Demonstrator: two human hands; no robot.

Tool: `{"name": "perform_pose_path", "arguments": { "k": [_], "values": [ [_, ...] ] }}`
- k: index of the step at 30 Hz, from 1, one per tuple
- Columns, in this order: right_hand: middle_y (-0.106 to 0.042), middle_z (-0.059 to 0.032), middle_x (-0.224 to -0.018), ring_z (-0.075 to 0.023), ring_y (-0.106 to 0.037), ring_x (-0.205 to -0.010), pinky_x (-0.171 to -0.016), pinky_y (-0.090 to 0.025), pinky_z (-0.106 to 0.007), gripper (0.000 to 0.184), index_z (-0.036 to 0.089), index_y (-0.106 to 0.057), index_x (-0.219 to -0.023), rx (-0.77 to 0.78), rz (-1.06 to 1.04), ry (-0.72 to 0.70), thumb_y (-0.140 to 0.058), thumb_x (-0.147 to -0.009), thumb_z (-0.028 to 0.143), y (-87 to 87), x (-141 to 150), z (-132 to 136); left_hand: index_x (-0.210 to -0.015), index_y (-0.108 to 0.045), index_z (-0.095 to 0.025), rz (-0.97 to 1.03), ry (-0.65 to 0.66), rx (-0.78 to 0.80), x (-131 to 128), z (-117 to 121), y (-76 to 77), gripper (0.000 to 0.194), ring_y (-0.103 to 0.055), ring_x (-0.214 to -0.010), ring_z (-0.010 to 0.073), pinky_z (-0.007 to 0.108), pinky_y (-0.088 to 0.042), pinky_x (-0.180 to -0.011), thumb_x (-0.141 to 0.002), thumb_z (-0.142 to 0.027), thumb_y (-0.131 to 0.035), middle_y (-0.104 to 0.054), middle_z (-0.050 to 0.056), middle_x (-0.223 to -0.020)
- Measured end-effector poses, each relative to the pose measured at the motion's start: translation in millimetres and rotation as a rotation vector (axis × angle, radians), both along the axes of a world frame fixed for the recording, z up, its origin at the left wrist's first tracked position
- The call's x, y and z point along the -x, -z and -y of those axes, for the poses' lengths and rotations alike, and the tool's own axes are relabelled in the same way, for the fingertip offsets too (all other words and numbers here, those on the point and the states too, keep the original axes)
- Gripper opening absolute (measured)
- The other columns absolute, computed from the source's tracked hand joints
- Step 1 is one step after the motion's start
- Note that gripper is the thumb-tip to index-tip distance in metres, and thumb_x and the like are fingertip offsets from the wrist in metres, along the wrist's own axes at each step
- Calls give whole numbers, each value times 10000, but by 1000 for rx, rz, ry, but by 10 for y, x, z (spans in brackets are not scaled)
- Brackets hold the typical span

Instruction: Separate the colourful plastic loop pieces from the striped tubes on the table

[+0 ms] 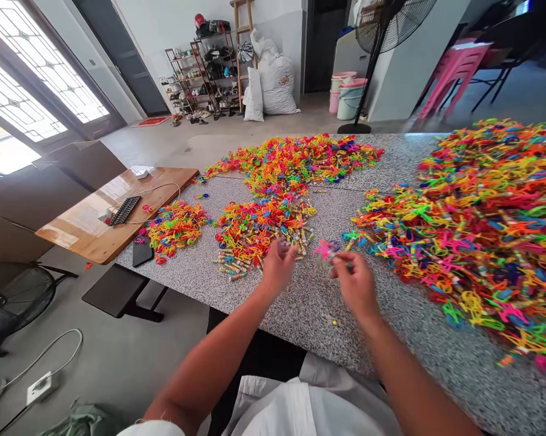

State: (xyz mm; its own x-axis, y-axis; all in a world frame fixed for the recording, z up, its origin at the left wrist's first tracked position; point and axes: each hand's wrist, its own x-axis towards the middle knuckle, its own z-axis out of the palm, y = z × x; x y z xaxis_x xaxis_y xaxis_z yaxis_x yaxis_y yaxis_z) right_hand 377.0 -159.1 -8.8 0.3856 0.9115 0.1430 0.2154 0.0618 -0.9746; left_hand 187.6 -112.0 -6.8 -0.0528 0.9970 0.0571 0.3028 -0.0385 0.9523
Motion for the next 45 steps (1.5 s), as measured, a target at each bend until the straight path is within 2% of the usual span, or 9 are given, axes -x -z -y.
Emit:
{"name": "perform_pose_path", "arguments": {
  "k": [4,7,11,17,21,28,32,37,45],
  "values": [
    [-715,-71,-1008,-116,-580,-526,-508,-468,-266,319,217,-578,-1123,-266,-238,453,-561,-903,447,-295,-618,-369,-1159,-651,-202,-620,63,-223,361,-411,-31,238,-596,-1074,251,413,-468,-973,-942,-265,-573,-674,103,-1123],
    [-731,-95,-1014,-133,-594,-515,-480,-462,-273,320,203,-615,-1085,-144,-234,270,-552,-890,448,-309,-608,-583,-1169,-673,-197,-941,154,-325,447,-596,-62,269,-514,-1182,308,445,-424,-1015,-960,-284,-528,-620,140,-1220],
    [-749,-84,-934,-193,-682,-739,-676,-526,-298,261,188,-713,-1004,184,326,-187,-536,-935,366,-65,61,-762,-1250,-662,-231,-1105,250,-316,368,-827,-109,337,-495,-1170,319,437,-425,-974,-951,-236,-507,-597,146,-1235],
    [-726,-171,-1086,-271,-684,-1017,-845,-477,-317,237,158,-747,-1026,360,833,-304,-596,-940,319,94,711,-987,-1057,-745,-256,-1127,469,-237,367,-1105,-254,246,-518,-1173,301,390,-435,-963,-850,-180,-634,-640,114,-1131],
    [-733,-184,-1052,-300,-695,-993,-818,-478,-340,229,157,-747,-1020,411,862,-337,-616,-917,315,115,686,-1000,-1001,-700,-206,-856,383,-205,486,-1095,-285,158,-580,-1088,271,374,-451,-953,-855,-197,-640,-675,101,-1015],
    [-757,-125,-912,-262,-699,-893,-729,-463,-299,119,179,-739,-831,427,771,-375,-665,-854,269,160,614,-881,-1084,-592,-172,456,145,256,658,-780,-195,266,-623,-674,110,242,-510,-664,-840,-247,-667,-638,8,-800],
    [-733,-50,-785,-181,-669,-702,-616,-448,-251,250,187,-706,-842,404,609,-378,-583,-921,389,174,569,-813,-995,-611,-152,662,126,387,704,-548,-191,253,-653,-713,113,244,-531,-704,-765,-204,-703,-652,24,-816],
    [-561,41,-512,-154,-515,-440,-467,-394,-261,308,201,-642,-812,398,100,-378,-572,-879,493,302,263,-550,-863,-581,-192,54,79,231,890,-270,-117,68,-585,-643,136,261,-482,-642,-803,-162,-577,-578,-12,-698],
    [-714,-48,-813,-222,-661,-769,-706,-450,-315,90,228,-606,-803,289,515,-349,-588,-843,307,405,400,96,-1053,-615,-203,-820,102,-147,682,81,233,229,-607,-995,229,355,-479,-904,-900,-149,-455,-620,95,-1046]
  ]
}}
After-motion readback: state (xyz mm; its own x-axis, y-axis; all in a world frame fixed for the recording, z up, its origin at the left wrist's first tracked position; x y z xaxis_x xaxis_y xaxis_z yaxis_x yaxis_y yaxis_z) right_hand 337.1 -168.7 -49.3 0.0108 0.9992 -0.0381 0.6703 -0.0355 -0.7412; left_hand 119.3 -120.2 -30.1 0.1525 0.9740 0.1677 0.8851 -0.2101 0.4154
